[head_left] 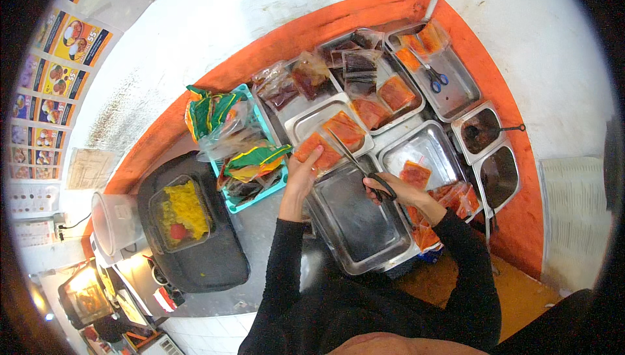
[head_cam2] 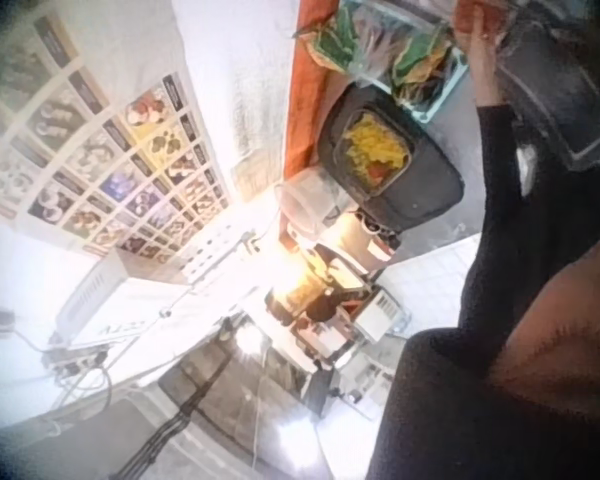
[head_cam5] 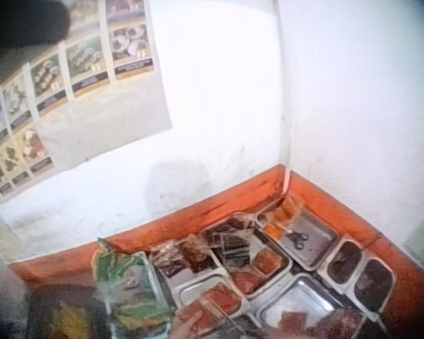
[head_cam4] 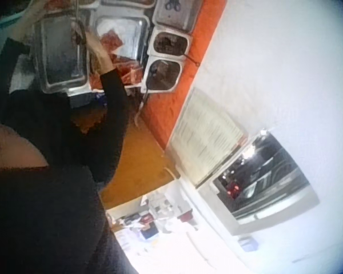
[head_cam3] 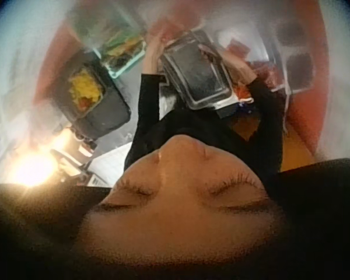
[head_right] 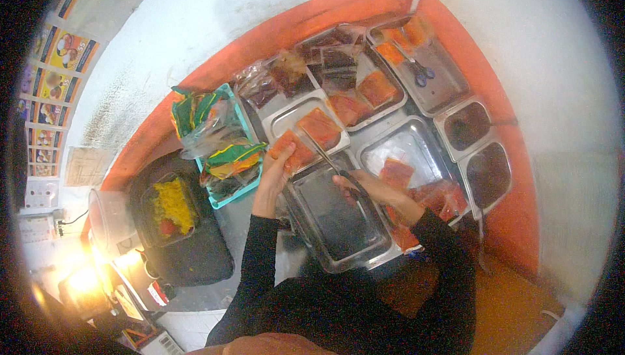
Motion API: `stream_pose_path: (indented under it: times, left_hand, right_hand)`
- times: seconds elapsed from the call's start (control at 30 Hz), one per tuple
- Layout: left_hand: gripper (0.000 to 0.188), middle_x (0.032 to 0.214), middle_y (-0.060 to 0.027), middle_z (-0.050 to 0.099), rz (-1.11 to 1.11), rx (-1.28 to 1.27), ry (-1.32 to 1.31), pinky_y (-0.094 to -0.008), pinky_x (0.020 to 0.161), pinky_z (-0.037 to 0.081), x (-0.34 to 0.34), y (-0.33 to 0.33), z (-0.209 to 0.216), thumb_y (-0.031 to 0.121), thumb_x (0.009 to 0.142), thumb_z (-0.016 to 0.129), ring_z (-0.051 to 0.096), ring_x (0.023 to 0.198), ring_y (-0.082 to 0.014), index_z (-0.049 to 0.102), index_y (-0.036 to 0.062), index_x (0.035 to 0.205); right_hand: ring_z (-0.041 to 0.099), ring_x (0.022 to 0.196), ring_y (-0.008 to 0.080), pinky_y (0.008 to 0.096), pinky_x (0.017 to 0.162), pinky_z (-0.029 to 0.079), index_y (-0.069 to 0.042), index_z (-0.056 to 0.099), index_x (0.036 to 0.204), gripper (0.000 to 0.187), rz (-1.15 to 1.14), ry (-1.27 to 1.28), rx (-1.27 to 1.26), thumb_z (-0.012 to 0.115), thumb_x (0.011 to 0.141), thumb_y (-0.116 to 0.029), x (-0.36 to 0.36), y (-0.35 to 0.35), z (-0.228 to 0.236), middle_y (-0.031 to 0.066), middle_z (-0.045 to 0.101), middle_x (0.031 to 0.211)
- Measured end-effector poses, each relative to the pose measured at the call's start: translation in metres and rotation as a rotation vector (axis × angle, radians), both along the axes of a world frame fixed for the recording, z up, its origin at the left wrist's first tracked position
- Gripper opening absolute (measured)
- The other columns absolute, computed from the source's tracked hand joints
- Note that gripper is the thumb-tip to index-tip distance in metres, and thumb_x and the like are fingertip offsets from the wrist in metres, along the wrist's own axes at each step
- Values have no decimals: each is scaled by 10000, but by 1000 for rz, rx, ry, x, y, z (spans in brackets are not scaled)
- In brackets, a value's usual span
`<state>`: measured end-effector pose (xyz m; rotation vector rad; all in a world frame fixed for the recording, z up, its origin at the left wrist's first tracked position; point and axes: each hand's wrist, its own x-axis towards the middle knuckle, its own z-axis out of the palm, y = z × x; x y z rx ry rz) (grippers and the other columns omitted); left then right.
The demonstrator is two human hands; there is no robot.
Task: The person scoops rice into paper containers, places them in a takeout box, adds fried chicken and scrambled eggs, and includes a sauce packet. The person then closes the box and places it into a plastic bag.
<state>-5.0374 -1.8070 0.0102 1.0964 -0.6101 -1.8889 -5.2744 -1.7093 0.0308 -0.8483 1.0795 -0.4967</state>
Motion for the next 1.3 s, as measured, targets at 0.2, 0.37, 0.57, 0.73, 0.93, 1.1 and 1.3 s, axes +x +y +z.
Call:
stream_pose_path:
  times: [0.2,0.37,0.57,0.73,0.93,1.1,1.3]
  left_hand:
    - [381,1198,-90,624,-11,-59,12,-334,953,517,9,-9,-8,38,901,664,611,1105,-188,536,5,1259]
    - [374,1196,-99,630,-25,-72,-18,-334,904,545,11,-15,-11,51,904,663,628,1076,-195,544,2,1255]
    - [415,1133,-87,637,-88,-111,-124,-301,875,533,8,-17,-2,55,868,715,626,1025,-157,518,4,1230]
    - [355,1099,-71,639,-97,-156,-181,-308,827,553,3,-11,3,66,867,712,637,1005,-167,541,23,1175]
    - [353,1091,-67,642,-166,-188,-208,-292,823,550,-1,-10,16,59,865,711,638,993,-162,546,29,1176]
    - [412,1075,-62,647,-177,-216,-140,-303,861,527,9,14,22,73,859,726,628,1001,-155,520,15,1210]
    - [370,1124,-40,639,-285,-291,-196,-265,823,510,123,158,47,202,913,676,610,967,-113,585,50,1237]
  right_hand:
    - [521,589,114,277,539,421,-90,564,738,502,31,3,-28,584,923,-556,9,-20,11,-5,522,648]
    - [511,583,97,261,525,411,-74,586,763,490,52,124,-61,609,915,-539,8,-24,9,-19,522,655]
    - [508,580,86,249,509,391,-81,601,780,441,-20,79,-64,645,903,-502,19,-39,9,-25,524,660]
    - [494,560,78,246,504,382,-100,598,754,432,-16,104,-82,644,902,-503,17,-36,7,-39,502,628]
    - [478,499,79,259,461,370,-106,589,706,453,-96,93,-165,640,903,-510,25,-47,24,-52,490,588]
    - [473,497,67,258,453,383,-99,599,735,453,-100,79,-206,640,900,-519,36,-36,26,-54,475,588]
    - [631,1055,292,380,926,478,28,596,1181,530,0,573,-361,763,815,-317,91,76,92,184,670,1121]
